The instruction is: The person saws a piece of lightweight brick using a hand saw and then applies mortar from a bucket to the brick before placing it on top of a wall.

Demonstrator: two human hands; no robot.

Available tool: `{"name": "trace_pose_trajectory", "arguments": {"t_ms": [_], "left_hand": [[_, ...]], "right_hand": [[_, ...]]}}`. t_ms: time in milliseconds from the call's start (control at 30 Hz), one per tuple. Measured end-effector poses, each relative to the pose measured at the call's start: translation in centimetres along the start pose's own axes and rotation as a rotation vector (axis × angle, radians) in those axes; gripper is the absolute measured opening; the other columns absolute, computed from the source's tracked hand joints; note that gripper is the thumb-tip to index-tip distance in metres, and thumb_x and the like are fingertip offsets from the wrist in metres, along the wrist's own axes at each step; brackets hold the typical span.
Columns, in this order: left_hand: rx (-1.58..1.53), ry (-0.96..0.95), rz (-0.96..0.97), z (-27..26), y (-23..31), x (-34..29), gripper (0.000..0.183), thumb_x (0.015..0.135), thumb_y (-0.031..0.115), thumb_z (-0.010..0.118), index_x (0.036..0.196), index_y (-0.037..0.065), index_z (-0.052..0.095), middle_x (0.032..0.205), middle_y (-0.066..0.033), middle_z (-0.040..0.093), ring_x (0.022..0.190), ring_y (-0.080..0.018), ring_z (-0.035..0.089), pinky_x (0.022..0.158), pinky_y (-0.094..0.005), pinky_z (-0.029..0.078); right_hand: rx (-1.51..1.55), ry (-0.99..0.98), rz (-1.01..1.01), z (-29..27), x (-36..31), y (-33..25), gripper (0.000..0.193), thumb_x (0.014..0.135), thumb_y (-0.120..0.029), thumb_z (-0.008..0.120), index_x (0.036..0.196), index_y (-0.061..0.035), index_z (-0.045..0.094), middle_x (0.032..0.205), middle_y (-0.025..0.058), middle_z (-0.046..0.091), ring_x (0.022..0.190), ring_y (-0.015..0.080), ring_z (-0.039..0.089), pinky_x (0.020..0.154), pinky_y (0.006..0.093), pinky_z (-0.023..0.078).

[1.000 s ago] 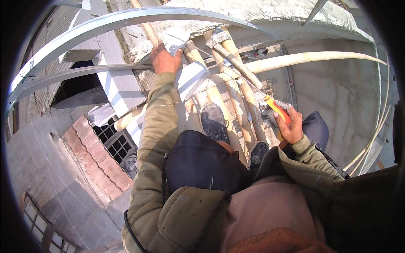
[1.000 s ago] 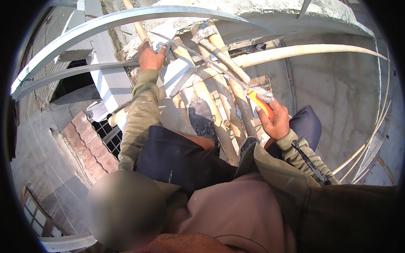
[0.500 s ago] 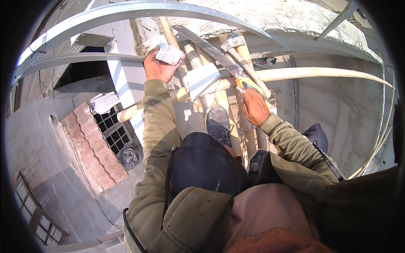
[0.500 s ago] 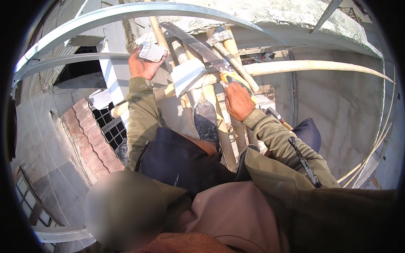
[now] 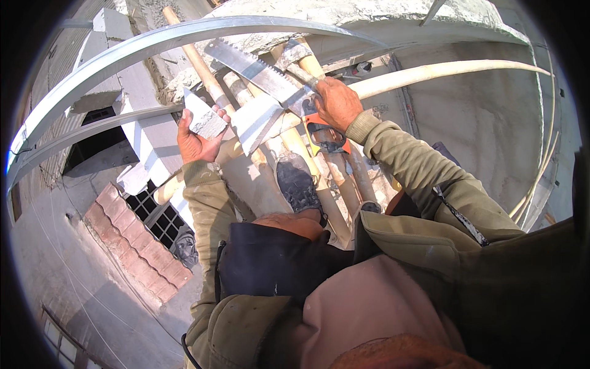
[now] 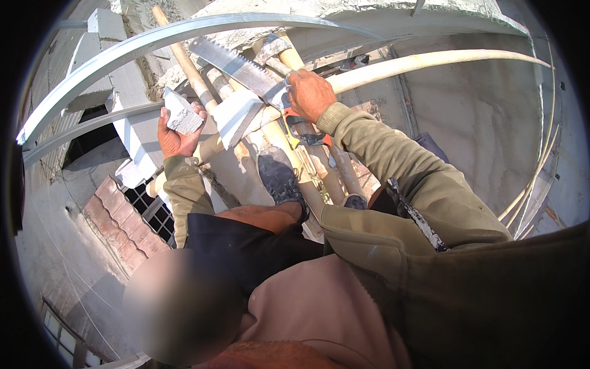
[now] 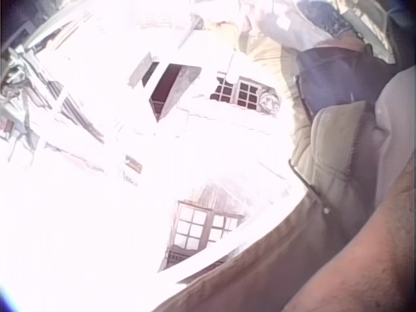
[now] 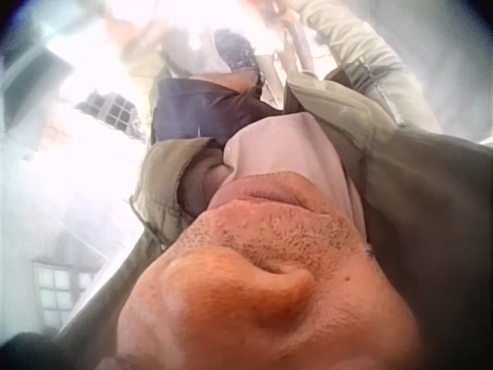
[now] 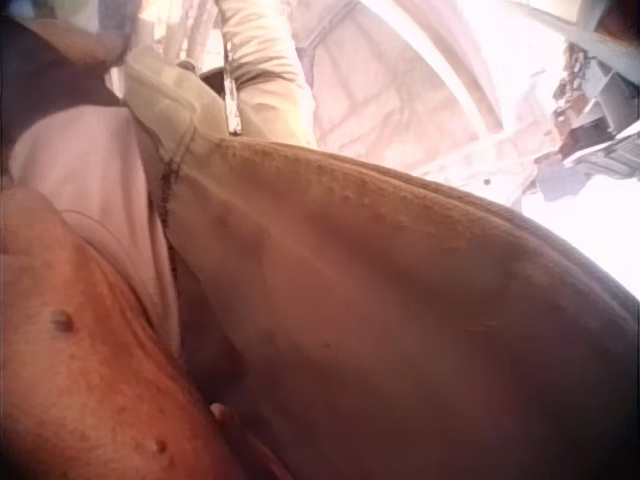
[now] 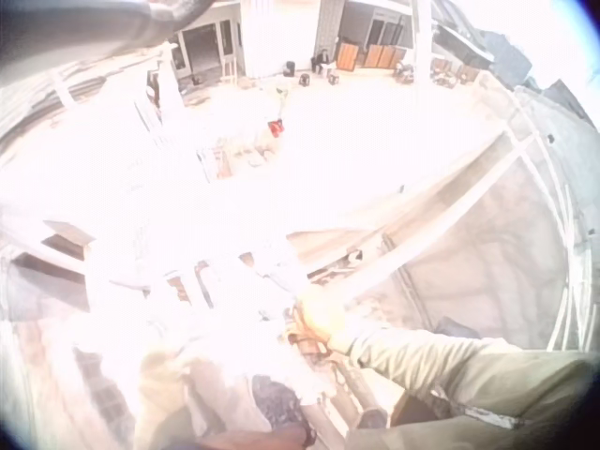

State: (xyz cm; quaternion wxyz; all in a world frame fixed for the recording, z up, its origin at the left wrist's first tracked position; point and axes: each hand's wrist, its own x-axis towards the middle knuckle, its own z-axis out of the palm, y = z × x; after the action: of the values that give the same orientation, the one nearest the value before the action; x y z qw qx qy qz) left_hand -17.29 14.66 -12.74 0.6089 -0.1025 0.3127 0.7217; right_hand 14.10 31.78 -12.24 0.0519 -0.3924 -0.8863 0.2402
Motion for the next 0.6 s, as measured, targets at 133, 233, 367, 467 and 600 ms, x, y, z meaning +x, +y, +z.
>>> {"name": "trace_pose_trajectory", "arguments": {"t_ms": [133,233,367,467,600], "left_hand": [[0.007,-0.234,-0.07,1.9,-0.9,-0.9,0.081,0.09,0.041,0.078,0.15,0.004,0.039,0.124,-0.0236,0.051,0.104,-0.0343,0.053,0.091,-0.0481,0.048],[-0.035,-0.081,-0.144,5.7,-3.0,-1.2,0.07,0.093,0.04,0.073,0.146,0.004,0.044,0.12,-0.0258,0.053,0.102,-0.0358,0.055,0.089,-0.0506,0.049],[-0.079,0.182,-0.305,10.8,-4.2,-2.6,0.054,0.094,0.04,0.071,0.132,0.004,0.06,0.113,-0.0274,0.06,0.1,-0.0392,0.059,0.087,-0.0536,0.051],[0.043,0.248,-0.367,15.9,-4.9,-4.7,0.053,0.093,0.041,0.072,0.131,0.004,0.061,0.114,-0.0229,0.063,0.102,-0.0391,0.06,0.09,-0.0539,0.052],[0.183,0.331,-0.405,21.8,-4.4,-9.7,0.052,0.09,0.039,0.075,0.128,0.006,0.061,0.118,-0.0182,0.065,0.105,-0.0392,0.061,0.093,-0.056,0.053]], "right_hand": [[-0.038,-0.219,0.09,-3.6,2.8,1.8,0.018,0.089,-0.013,0.059,0.097,0.0,0.069,0.102,0.0245,0.071,0.098,0.0426,0.07,0.085,0.0527,0.056],[-0.047,-0.268,0.068,-8.5,0.7,3.1,0.021,0.09,-0.013,0.059,0.103,0.0006,0.068,0.099,0.0248,0.072,0.099,0.0432,0.07,0.088,0.0537,0.055],[0.031,-0.298,0.23,-16.0,-5.8,1.9,0.023,0.091,-0.016,0.061,0.106,0.0004,0.067,0.098,0.0252,0.072,0.098,0.0447,0.069,0.087,0.0541,0.054],[0.04,-0.376,0.422,-20.3,-14.8,2.5,0.026,0.092,-0.019,0.063,0.109,0.0004,0.066,0.098,0.0264,0.071,0.098,0.0454,0.069,0.088,0.0543,0.053],[0.086,-0.267,0.613,-26.0,-28.1,-1.1,0.029,0.094,-0.022,0.064,0.112,0.0005,0.066,0.105,0.0286,0.069,0.105,0.0437,0.067,0.092,0.0542,0.052]]}}
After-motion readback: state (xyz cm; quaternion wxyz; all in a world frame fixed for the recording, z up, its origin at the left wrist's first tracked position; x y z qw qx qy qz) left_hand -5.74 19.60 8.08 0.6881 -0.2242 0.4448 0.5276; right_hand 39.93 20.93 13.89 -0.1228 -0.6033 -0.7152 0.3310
